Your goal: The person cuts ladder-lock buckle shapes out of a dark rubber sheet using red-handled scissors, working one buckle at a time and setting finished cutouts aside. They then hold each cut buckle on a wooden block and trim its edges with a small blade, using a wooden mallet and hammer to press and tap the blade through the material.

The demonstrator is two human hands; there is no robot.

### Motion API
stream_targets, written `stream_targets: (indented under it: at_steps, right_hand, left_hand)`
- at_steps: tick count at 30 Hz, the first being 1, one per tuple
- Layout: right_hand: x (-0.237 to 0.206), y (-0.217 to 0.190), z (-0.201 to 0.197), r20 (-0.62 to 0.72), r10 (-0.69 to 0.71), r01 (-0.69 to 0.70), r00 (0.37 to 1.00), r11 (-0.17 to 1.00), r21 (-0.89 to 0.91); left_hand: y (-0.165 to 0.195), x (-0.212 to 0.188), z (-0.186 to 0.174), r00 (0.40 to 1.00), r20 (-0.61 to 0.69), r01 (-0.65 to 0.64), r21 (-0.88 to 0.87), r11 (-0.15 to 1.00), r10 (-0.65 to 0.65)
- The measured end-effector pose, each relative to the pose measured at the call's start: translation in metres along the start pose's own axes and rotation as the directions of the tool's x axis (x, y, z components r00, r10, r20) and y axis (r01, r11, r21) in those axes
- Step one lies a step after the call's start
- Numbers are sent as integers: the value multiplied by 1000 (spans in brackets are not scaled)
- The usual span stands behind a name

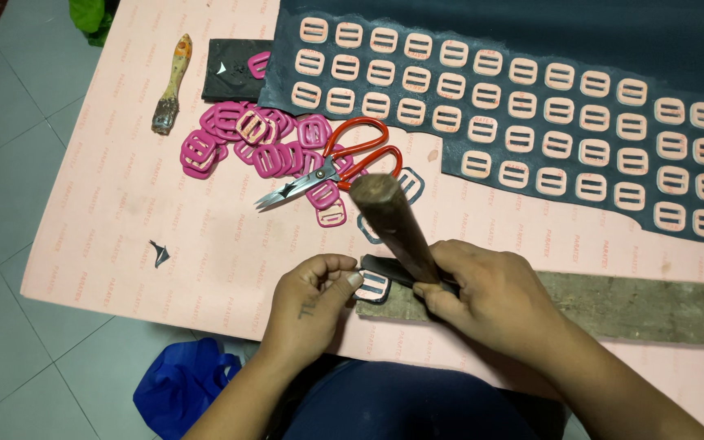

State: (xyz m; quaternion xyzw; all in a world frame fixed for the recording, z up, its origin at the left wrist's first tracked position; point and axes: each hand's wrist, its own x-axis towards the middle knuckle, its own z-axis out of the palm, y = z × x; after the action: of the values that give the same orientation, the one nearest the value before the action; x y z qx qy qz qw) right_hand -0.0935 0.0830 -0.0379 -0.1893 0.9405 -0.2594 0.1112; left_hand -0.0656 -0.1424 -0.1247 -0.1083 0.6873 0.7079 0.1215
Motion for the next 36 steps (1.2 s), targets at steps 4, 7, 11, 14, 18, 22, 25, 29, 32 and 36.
stream_targets:
  at_steps: [4, 7, 11, 14, 18, 22, 25, 29, 32, 36]
  right_hand:
    - [-4, -1, 2, 24, 107, -108, 994, 992, 61]
    - [-4, -2, 2, 12, 87, -88, 996, 994, 64]
    - [4, -6, 3, 8, 92, -92, 996, 995, 24]
    - [14, -8, 4, -29, 16, -15, 999, 998, 55]
    - [23, -4, -1, -1, -74, 74, 997, 997, 24]
    - [18, 1, -7, 11, -140, 140, 990, 990, 18]
    - [13, 1, -6, 7, -143, 143, 990, 990, -17]
    - [14, 0, -5, 18, -40, 40, 999, 999, 29]
    - [17, -3, -3, -20, -56, 57, 998, 998, 18]
    - [19, 0, -6, -1, -109, 109, 994, 994, 12]
  left_hand:
    - [-9, 2, -2, 994, 78, 91, -221, 971, -75]
    - [-9, 1, -1, 995, 59, 86, -79, 993, -82]
    - [-1, 3, 4, 997, 21, 77, -58, 995, -76]
    - [6, 0, 6, 999, 12, 32, -39, 999, -31]
    - [12, -2, 10, 998, -56, 34, 52, 998, -31]
    - [16, -3, 11, 994, -105, 26, 102, 994, -15]
    - [18, -3, 8, 996, -67, 70, 63, 996, -66]
    - [20, -7, 6, 999, 7, 32, 79, 996, -33]
    - [21, -10, 8, 998, -9, -62, 213, 975, 66]
    - [24, -8, 9, 991, -31, -117, 317, 941, 133]
